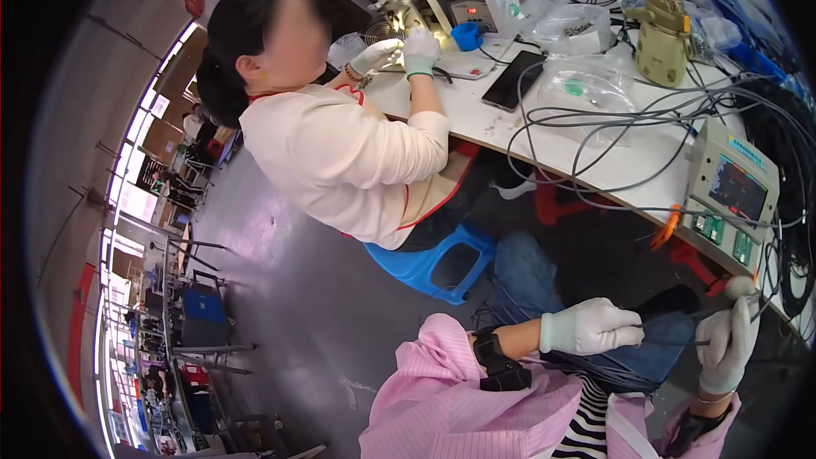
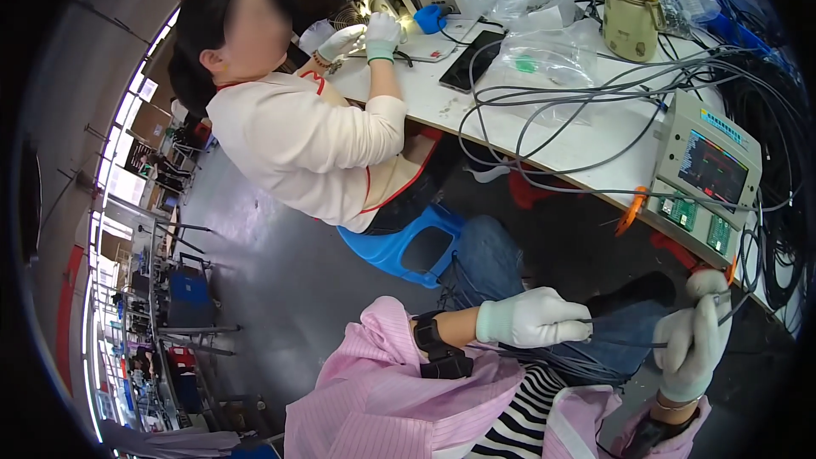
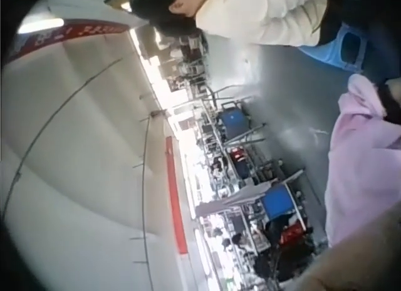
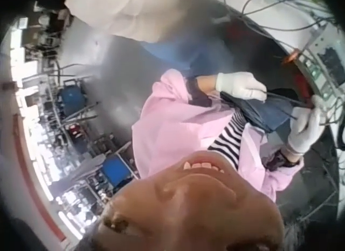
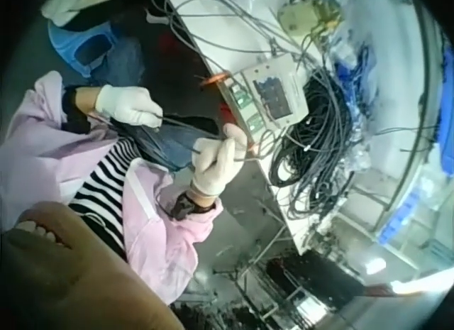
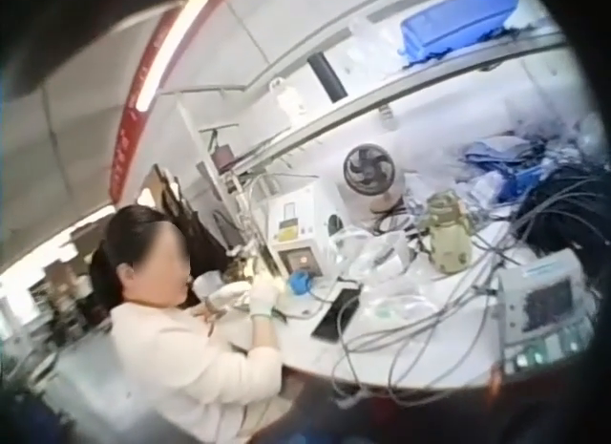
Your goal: The person picks up a cable from a pile, inserts its connectors into a testing device, and removes it after the screen displays a result. They repeat this process with several more cables, coiling each one by hand after testing.
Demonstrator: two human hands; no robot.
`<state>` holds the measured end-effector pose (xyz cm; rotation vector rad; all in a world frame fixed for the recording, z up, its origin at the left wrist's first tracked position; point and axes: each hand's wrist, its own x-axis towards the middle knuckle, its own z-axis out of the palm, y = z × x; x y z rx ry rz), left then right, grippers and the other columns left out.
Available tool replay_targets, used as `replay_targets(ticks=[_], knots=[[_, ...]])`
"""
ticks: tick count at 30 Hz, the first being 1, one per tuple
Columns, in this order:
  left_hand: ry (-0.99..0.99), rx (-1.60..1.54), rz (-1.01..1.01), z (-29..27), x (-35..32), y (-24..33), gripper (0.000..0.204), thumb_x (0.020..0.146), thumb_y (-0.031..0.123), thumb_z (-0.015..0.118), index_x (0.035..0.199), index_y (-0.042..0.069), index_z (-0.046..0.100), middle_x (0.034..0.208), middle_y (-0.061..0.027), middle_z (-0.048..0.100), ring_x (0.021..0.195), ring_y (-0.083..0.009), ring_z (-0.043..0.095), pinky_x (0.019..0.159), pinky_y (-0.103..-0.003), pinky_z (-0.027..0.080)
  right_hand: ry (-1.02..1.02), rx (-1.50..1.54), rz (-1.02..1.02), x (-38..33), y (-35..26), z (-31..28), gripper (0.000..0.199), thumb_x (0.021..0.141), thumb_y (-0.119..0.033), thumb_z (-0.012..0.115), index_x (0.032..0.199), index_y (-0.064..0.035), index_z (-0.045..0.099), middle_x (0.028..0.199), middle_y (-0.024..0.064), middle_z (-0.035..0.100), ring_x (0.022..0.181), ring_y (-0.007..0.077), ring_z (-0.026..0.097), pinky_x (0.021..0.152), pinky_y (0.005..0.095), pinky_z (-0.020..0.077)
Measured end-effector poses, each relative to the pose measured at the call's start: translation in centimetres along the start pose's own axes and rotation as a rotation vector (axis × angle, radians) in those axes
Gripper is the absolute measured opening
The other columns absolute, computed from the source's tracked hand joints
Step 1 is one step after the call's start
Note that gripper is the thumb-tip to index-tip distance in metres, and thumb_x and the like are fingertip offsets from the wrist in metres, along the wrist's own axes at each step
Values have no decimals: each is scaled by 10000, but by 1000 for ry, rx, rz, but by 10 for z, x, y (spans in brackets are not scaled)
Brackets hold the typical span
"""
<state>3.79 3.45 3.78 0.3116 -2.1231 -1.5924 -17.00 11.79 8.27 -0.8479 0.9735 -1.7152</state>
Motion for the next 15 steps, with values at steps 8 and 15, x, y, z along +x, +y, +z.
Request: replay_targets(ticks=[8,15], knots=[[-66,437,-82,-13,-8,7,256,864,317,518,812,84,609,592,-135,578,558,-320,582,520,-408,452,-144,-116,139,-4,-5,-8,197,890,-146,463,909,48,491,396,-7,391,265,57,298,294,198,238],[191,851,-358,-79,-45,-94,95,753,192,570,830,152,608,745,-79,627,699,-303,611,607,-410,478,-75,-497,196,11,27,-22,130,893,-87,475,860,2,565,499,18,484,395,62,409,384,208,298]])
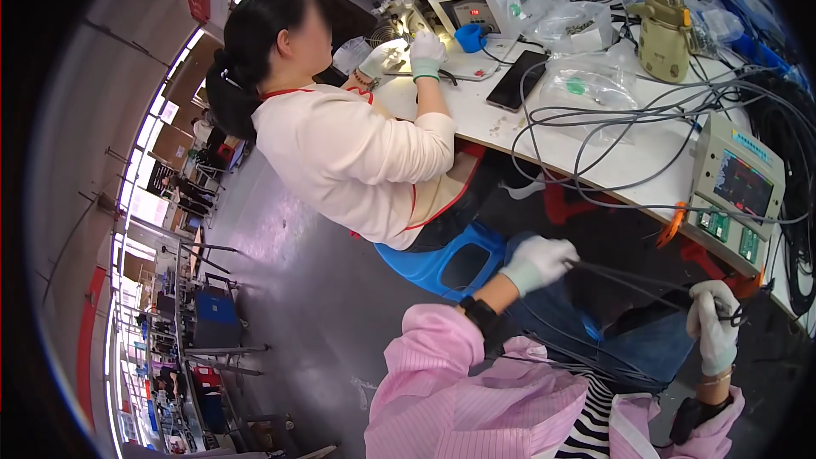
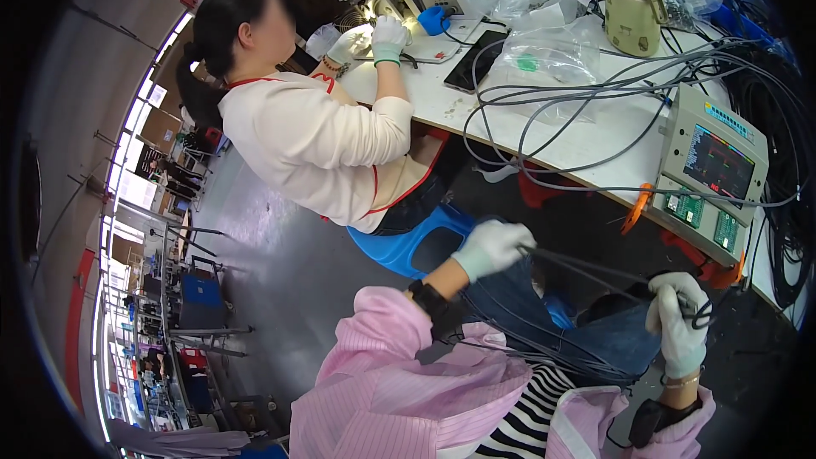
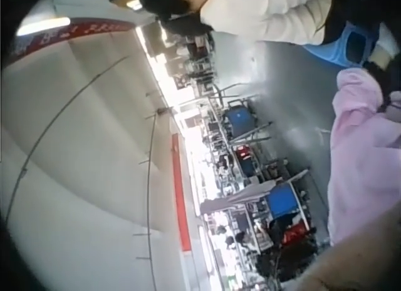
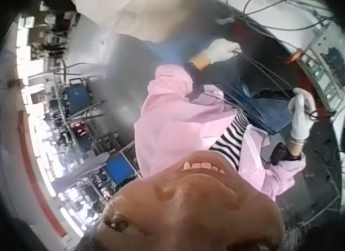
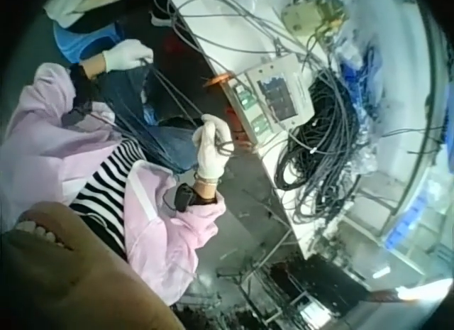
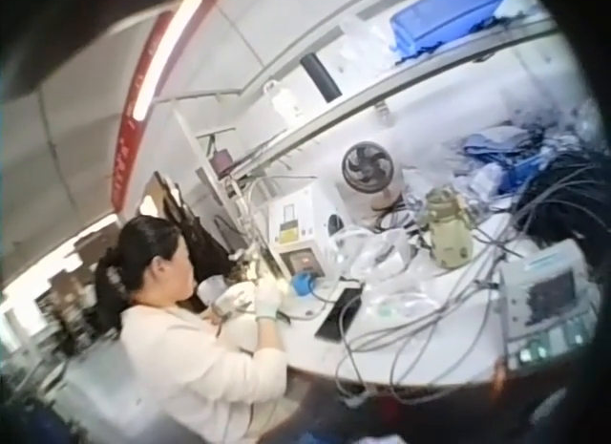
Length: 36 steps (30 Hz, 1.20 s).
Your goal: The person picks up a cable from a pile, inserts its connectors into a testing device, and removes it after the screen displays a result. They repeat this process with several more cables, coiling each one by hand after testing.
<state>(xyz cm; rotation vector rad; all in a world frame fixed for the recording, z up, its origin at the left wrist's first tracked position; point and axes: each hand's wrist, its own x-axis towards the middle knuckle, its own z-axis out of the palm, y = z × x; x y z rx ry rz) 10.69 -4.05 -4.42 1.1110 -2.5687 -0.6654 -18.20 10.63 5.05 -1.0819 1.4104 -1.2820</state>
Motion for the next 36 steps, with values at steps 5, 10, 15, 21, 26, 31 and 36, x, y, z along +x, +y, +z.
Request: replay_targets(ticks=[5,10,15,21,26,31,36], knots=[[387,-13,-226,9,16,-56,116,747,87,517,832,122,587,796,-121,620,764,-345,596,656,-423,472,-5,-16,-46,18,41,9,127,904,-96,495,966,-22,577,555,10,505,456,59,431,427,201,323],[517,-37,92,-27,-2,-9,228,672,-47,545,865,52,616,749,-133,631,681,-289,633,603,-344,496,167,302,-162,2,18,-18,112,893,-64,466,905,2,556,546,27,503,416,75,413,421,216,345],[411,30,123,-23,23,-30,115,704,114,642,816,101,620,751,-95,608,654,-276,584,588,-380,459,344,114,-117,-1,-1,-14,136,894,-100,495,952,-4,573,607,42,536,520,80,470,484,204,372],[191,475,-234,44,24,-94,88,752,240,622,776,156,635,898,-85,565,731,-298,587,666,-429,454,3,-92,95,9,36,-4,148,887,-62,488,981,10,577,650,44,565,583,88,529,546,215,436],[734,255,-382,22,10,-123,85,788,166,590,836,96,598,955,-95,582,785,-343,591,667,-413,482,-236,-77,-7,4,79,24,161,893,-77,518,1019,6,575,808,75,621,749,135,611,698,256,502],[648,284,-328,4,-45,-120,186,813,239,618,764,60,618,953,-90,615,792,-313,603,683,-388,487,-52,31,2,2,68,5,170,915,-99,454,994,18,548,813,117,618,750,184,612,701,295,499],[677,346,-510,-2,-94,-130,166,780,228,644,759,63,638,977,-75,624,820,-289,602,717,-369,479,123,294,-185,-9,48,-49,218,944,-158,424,1035,15,521,738,99,583,648,181,561,616,324,477]])
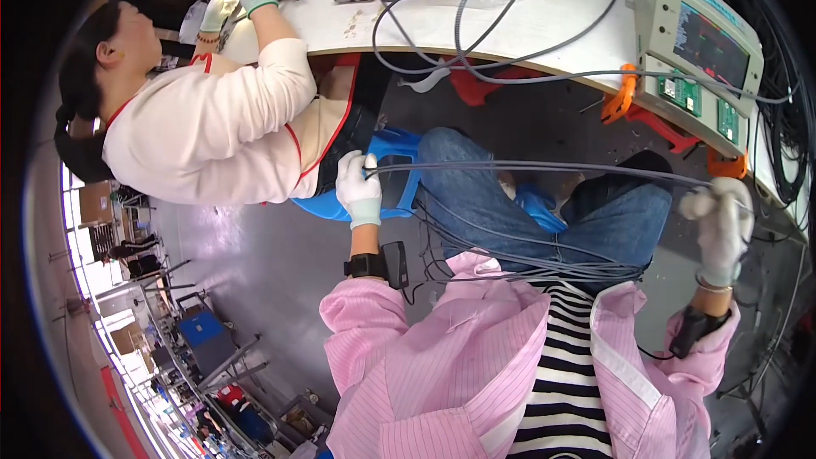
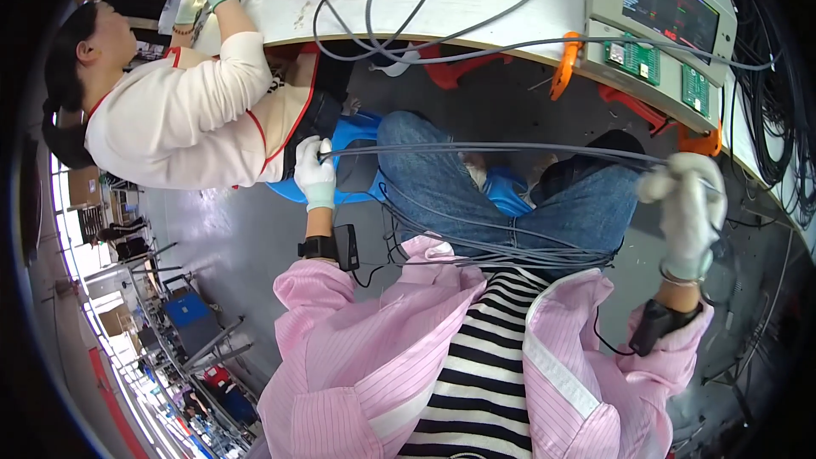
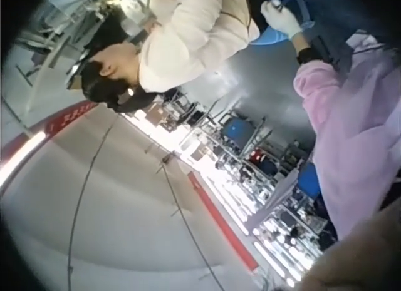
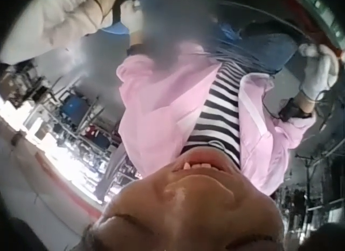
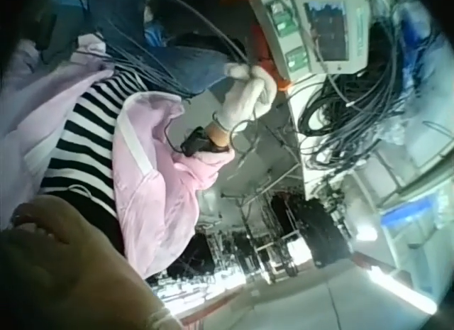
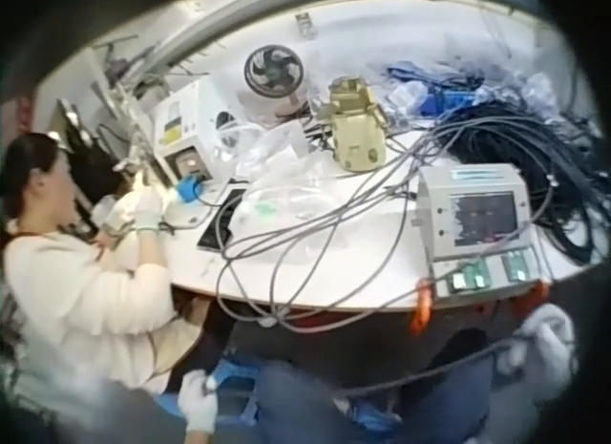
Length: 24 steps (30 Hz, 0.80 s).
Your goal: The person picks up a cable from a pile, inserts its connectors into a testing device, and removes it after the screen displays a result. They repeat this process with several more cables, coiling each one by hand after testing.
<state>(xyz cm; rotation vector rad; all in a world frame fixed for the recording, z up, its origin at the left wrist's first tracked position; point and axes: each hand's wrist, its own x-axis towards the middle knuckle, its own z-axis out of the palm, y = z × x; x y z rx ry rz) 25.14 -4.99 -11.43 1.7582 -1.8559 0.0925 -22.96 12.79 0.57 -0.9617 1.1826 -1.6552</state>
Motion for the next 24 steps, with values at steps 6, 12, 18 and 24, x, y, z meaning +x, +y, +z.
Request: replay_targets(ticks=[6,12,18,24], knots=[[-221,-18,-161,-43,-18,-12,373,771,242,684,581,14,459,589,-163,436,538,-289,416,535,-383,360,104,190,-74,-9,-39,-85,310,991,-209,323,1168,-3,472,584,-52,275,489,59,271,528,229,305],[-466,-283,202,-121,12,50,448,651,84,764,543,14,335,522,-112,286,472,-180,245,428,-322,267,549,81,-297,-40,-85,-164,382,951,-51,321,1326,15,345,580,-62,217,404,23,200,470,142,310],[-847,-720,-2,-179,58,113,149,555,-31,666,692,-24,608,555,-52,537,516,-105,508,490,-225,399,505,101,-162,-26,-151,-220,410,940,-61,302,1343,14,294,607,-62,269,396,14,245,349,176,244],[-458,-1191,96,-154,142,200,129,726,-61,548,836,-96,605,785,-84,617,615,-87,525,548,-206,410,215,372,-217,145,-244,-237,414,937,-193,465,1275,36,399,1259,175,486,1090,231,521,956,330,421]])
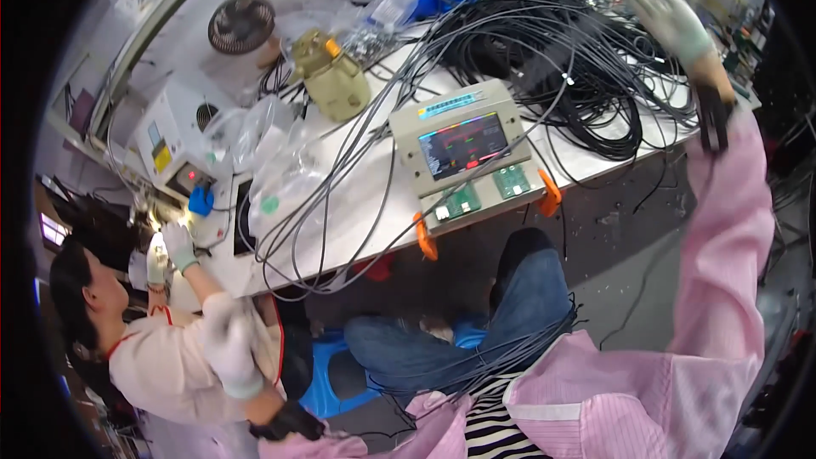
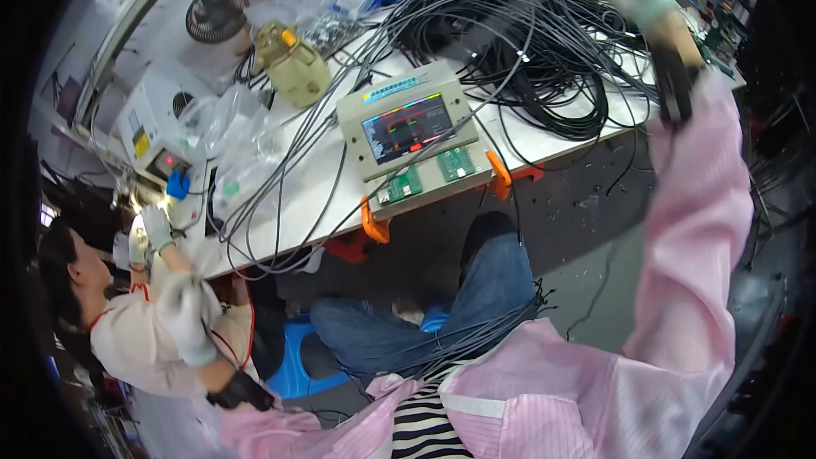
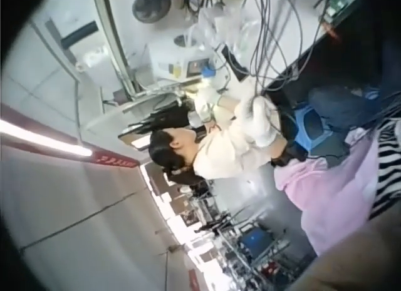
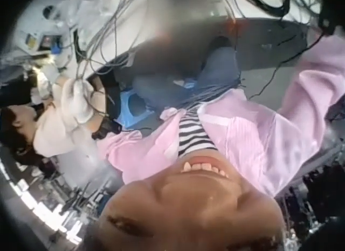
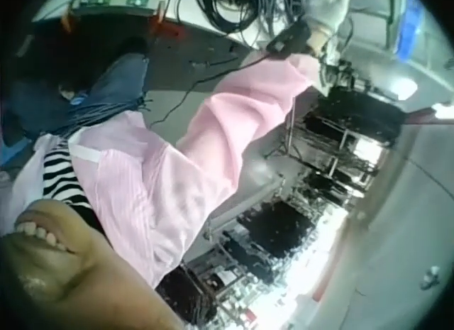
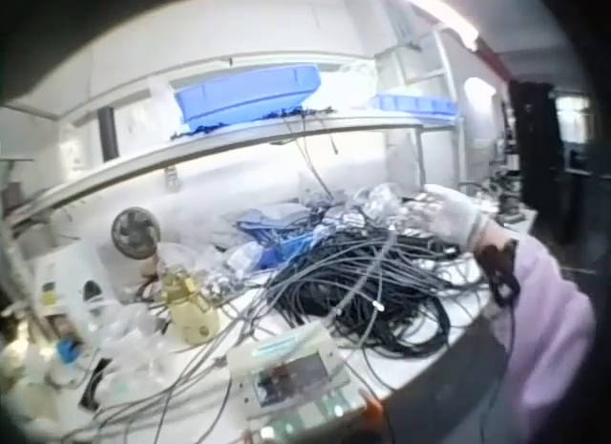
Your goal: The person picks up a cable from a pile, inserts its connectors into a testing device, and removes it after the screen displays a result. They repeat this process with several more cables, coiling each one by hand after testing.
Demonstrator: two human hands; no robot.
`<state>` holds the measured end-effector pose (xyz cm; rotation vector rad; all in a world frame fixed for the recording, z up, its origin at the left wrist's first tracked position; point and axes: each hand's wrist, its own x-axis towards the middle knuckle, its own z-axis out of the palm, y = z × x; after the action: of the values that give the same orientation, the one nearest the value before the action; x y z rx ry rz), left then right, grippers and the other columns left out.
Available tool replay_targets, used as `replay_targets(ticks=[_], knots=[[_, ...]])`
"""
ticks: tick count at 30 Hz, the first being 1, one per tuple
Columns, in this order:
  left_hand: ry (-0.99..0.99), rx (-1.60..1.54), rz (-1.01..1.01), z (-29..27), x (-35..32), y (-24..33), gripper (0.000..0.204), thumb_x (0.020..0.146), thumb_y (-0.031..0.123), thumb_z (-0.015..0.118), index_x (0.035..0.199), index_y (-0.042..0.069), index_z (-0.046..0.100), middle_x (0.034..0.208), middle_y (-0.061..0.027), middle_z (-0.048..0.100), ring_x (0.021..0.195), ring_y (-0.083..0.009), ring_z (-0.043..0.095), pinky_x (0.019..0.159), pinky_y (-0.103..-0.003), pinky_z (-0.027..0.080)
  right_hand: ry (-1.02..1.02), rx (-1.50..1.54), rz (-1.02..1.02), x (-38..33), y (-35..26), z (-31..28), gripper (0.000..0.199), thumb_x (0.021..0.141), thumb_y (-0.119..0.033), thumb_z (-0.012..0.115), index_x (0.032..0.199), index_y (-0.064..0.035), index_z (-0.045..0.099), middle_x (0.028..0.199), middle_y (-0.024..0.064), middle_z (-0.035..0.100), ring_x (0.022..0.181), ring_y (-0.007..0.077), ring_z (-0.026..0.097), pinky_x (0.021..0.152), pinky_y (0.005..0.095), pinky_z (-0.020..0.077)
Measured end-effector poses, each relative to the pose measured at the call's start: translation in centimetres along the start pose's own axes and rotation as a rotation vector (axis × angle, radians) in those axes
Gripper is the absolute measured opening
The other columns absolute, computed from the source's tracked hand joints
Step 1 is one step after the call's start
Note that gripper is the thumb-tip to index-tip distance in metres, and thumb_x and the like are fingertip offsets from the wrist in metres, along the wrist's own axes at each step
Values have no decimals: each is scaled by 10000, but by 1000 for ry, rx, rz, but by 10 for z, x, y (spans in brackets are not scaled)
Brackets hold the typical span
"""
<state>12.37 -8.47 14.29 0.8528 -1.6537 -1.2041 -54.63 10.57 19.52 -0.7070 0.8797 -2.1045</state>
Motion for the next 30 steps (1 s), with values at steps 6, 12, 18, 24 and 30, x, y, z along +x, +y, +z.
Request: replay_targets(ticks=[6,12,18,24,30], knots=[[-150,797,440,80,93,-23,178,819,118,590,957,16,637,785,-125,644,664,-208,615,620,-283,463,247,-271,-94,26,77,31,468,865,-192,558,1222,48,374,1211,264,460,1071,360,522,901,438,465],[-279,1033,612,109,108,-47,187,810,147,571,978,86,628,851,-140,637,751,-309,616,667,-359,480,348,-220,146,-33,128,-10,385,904,-177,483,1231,-7,375,1268,253,414,1073,408,508,912,476,448],[-121,1304,863,130,140,-27,235,792,163,587,1025,146,612,736,-78,587,613,-288,565,560,-391,447,324,-391,58,-47,104,-14,287,888,-190,534,1136,-56,479,1073,137,573,863,257,608,739,366,515],[-416,1476,915,146,148,-44,481,739,216,629,1189,92,512,931,-102,568,856,-291,548,775,-402,427,349,-459,12,-89,95,-26,260,875,-180,563,1092,-49,503,980,121,598,740,211,613,653,331,526],[-488,1287,871,136,114,-58,673,735,363,628,1292,49,420,1266,-191,439,1100,-367,440,963,-471,319,636,-706,-50,-144,61,-59,267,885,-184,547,1101,-27,536,952,87,618,684,146,606,612,265,511]])
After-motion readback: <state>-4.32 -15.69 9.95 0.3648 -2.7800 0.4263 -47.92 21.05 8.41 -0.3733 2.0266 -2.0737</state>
